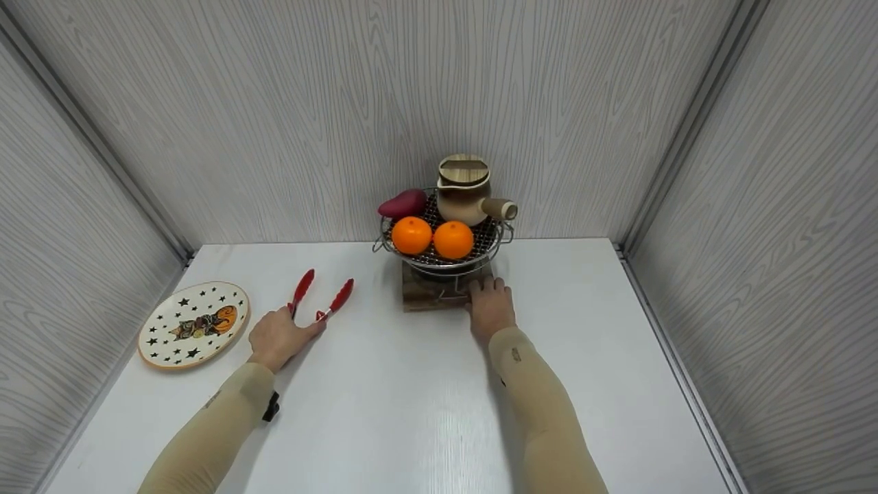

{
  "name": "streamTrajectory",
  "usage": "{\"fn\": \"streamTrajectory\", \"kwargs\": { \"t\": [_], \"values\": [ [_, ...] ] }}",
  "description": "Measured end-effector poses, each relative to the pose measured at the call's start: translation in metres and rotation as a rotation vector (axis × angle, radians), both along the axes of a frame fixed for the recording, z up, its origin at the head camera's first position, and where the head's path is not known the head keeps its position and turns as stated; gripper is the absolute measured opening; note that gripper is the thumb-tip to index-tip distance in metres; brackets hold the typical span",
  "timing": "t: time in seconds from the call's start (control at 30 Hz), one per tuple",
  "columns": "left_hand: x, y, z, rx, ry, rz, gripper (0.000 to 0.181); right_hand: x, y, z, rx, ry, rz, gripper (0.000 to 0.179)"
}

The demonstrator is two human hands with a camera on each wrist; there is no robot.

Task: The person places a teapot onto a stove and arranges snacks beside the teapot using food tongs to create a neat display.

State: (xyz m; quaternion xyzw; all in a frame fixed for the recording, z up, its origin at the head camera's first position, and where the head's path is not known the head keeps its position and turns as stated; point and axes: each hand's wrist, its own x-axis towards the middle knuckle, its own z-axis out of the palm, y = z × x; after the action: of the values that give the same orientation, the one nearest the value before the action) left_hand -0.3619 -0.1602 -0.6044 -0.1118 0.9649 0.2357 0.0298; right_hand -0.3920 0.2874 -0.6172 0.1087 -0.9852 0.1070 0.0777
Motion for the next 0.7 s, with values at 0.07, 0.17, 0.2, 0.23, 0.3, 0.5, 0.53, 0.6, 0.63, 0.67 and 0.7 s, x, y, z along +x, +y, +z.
{"fn": "streamTrajectory", "kwargs": {
  "t": [0.07,0.17,0.2,0.23,0.3,0.5,0.53,0.6,0.63,0.67,0.7],
  "values": [
    [0.002,0.001,0.0,-0.018,0.014,-0.007,0.085,0.001,0.001,-0.001,-0.001,0.014,0.005,0.038],
    [0.004,0.001,-0.001,-0.052,0.031,-0.021,0.084,0.001,0.002,-0.004,0.006,0.03,0.011,0.037],
    [0.005,0.002,-0.001,-0.055,0.028,-0.021,0.084,0.001,0.002,-0.004,0.01,0.032,0.011,0.037],
    [0.006,0.002,-0.001,-0.057,0.025,-0.021,0.083,0.001,0.002,-0.004,0.012,0.032,0.011,0.036],
    [0.008,0.003,0.0,-0.055,0.021,-0.023,0.081,0.002,0.002,-0.004,0.015,0.03,0.011,0.036],
    [0.014,0.002,0.005,-0.073,0.038,-0.04,0.076,0.009,0.001,0.005,0.01,0.026,0.03,0.038],
    [0.014,0.002,0.006,-0.078,0.045,-0.045,0.076,0.009,0.001,0.007,0.014,0.019,0.034,0.039],
    [0.015,0.001,0.011,-0.09,0.068,-0.058,0.073,0.009,0.002,0.013,0.028,-0.005,0.045,0.041],
    [0.015,0.001,0.014,-0.093,0.079,-0.063,0.072,0.009,0.003,0.015,0.034,-0.015,0.054,0.042],
    [0.016,0.0,0.016,-0.1,0.092,-0.069,0.069,0.008,0.003,0.017,0.036,-0.03,0.059,0.042],
    [0.016,0.0,0.019,-0.107,0.106,-0.074,0.065,0.009,0.004,0.021,0.037,-0.046,0.067,0.043]
  ]
}}
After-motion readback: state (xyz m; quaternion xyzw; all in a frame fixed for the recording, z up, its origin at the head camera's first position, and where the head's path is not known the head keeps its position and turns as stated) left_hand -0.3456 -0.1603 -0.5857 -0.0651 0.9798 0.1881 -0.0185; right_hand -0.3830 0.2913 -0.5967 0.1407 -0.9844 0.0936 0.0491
